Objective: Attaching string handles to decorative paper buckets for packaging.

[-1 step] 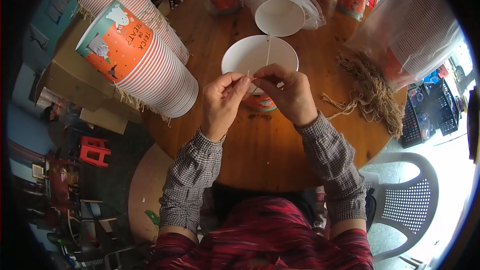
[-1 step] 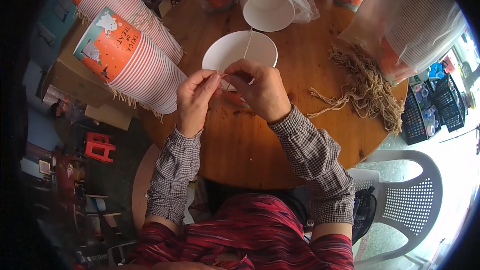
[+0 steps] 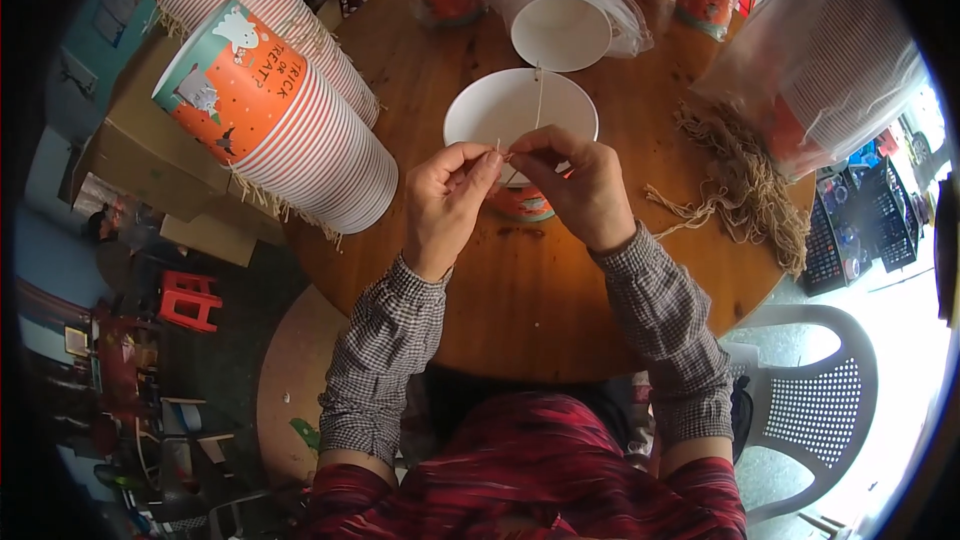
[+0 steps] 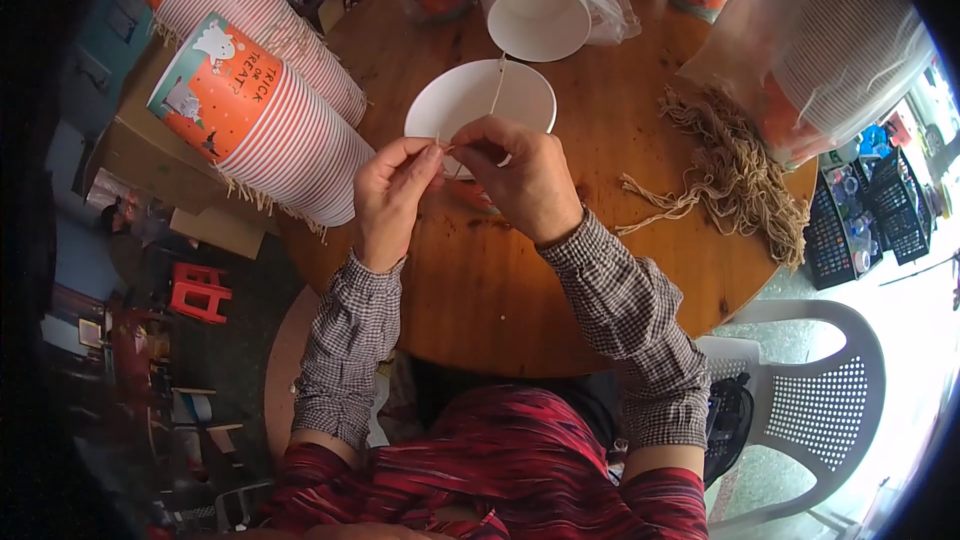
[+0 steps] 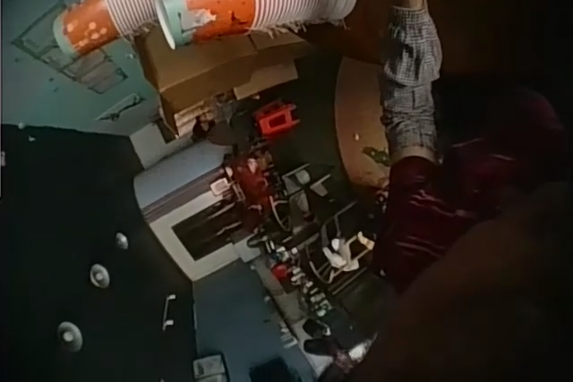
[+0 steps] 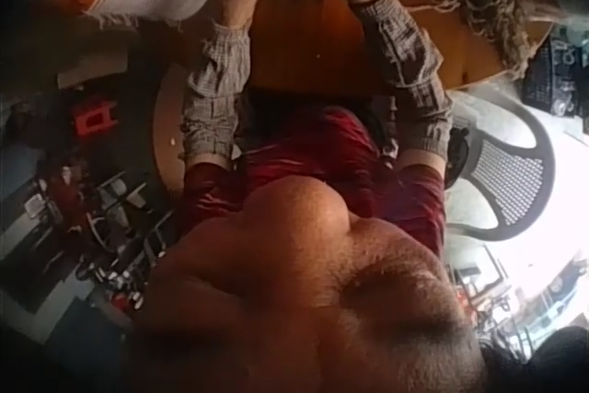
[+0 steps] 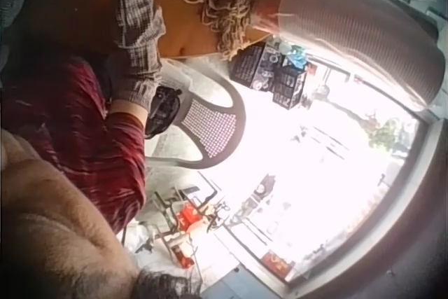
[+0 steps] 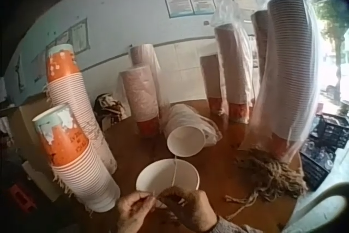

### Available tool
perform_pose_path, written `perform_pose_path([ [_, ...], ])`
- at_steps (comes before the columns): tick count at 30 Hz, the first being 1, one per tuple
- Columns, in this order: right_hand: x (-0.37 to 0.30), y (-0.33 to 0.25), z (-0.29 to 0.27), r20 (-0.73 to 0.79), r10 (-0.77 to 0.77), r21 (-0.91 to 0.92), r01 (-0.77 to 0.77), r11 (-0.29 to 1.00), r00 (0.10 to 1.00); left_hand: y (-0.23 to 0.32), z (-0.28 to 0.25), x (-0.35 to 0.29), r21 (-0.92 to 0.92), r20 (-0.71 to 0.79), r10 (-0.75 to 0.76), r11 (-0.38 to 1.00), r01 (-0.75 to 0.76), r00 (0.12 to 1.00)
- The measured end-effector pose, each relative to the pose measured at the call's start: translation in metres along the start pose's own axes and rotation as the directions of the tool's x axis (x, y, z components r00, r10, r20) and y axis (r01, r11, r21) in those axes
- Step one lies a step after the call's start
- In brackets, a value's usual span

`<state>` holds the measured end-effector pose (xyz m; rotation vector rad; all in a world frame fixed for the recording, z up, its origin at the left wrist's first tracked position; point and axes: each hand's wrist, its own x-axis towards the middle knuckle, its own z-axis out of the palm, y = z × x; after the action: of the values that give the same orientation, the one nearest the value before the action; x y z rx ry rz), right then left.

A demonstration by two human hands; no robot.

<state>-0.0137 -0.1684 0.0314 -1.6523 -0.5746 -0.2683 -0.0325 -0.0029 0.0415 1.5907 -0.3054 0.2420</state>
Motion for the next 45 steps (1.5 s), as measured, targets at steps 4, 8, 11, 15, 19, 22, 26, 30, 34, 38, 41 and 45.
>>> perform_pose_path([
  [4,-0.002,-0.003,0.006,-0.109,-0.082,-0.052,0.077,0.996,0.991,-0.001,-0.001,0.003,0.07,-0.048,0.016,0.997,-0.012,0.999],
  [8,-0.004,-0.004,0.008,-0.112,-0.12,-0.1,0.109,0.989,0.987,-0.006,0.0,0.001,0.186,-0.06,0.155,0.972,-0.141,0.986],
  [11,-0.004,-0.005,0.009,-0.122,-0.149,-0.128,0.133,0.983,0.981,-0.005,0.0,-0.001,0.251,-0.061,0.165,0.957,-0.145,0.984],
  [15,-0.005,-0.003,0.009,-0.115,-0.143,-0.125,0.129,0.984,0.983,-0.005,0.002,-0.003,0.281,-0.04,0.203,0.942,-0.183,0.978],
  [19,-0.005,-0.005,0.01,-0.124,-0.168,-0.118,0.153,0.981,0.978,-0.001,0.005,-0.004,0.301,-0.057,0.2,0.937,-0.174,0.978],
  [22,-0.004,-0.008,0.008,-0.101,-0.216,-0.197,0.193,0.961,0.971,0.008,0.005,-0.003,0.312,-0.053,0.142,0.943,-0.118,0.988],
  [26,-0.001,-0.009,0.003,-0.048,-0.286,-0.299,0.259,0.919,0.957,0.005,-0.007,0.003,0.048,0.019,-0.117,0.992,0.116,0.993],
  [30,-0.004,0.0,0.007,-0.053,-0.137,-0.064,0.133,0.989,0.989,0.011,-0.016,0.005,-0.379,0.275,-0.349,0.817,0.435,0.896],
  [34,-0.003,0.005,0.006,-0.036,-0.199,0.104,0.201,0.974,0.979,0.003,-0.019,0.004,-0.556,0.435,-0.355,0.617,0.557,0.828],
  [38,-0.005,0.0,0.001,0.004,-0.19,0.089,0.189,0.978,0.982,0.007,-0.013,-0.001,-0.545,0.37,-0.352,0.667,0.508,0.86],
  [41,-0.006,0.002,0.002,-0.018,-0.27,0.041,0.27,0.962,0.963,0.008,-0.009,-0.003,-0.511,0.276,-0.362,0.729,0.454,0.891],
  [45,-0.007,-0.004,0.002,-0.016,-0.309,-0.065,0.307,0.949,0.951,0.005,-0.011,-0.005,-0.552,0.27,-0.325,0.719,0.422,0.906],
])
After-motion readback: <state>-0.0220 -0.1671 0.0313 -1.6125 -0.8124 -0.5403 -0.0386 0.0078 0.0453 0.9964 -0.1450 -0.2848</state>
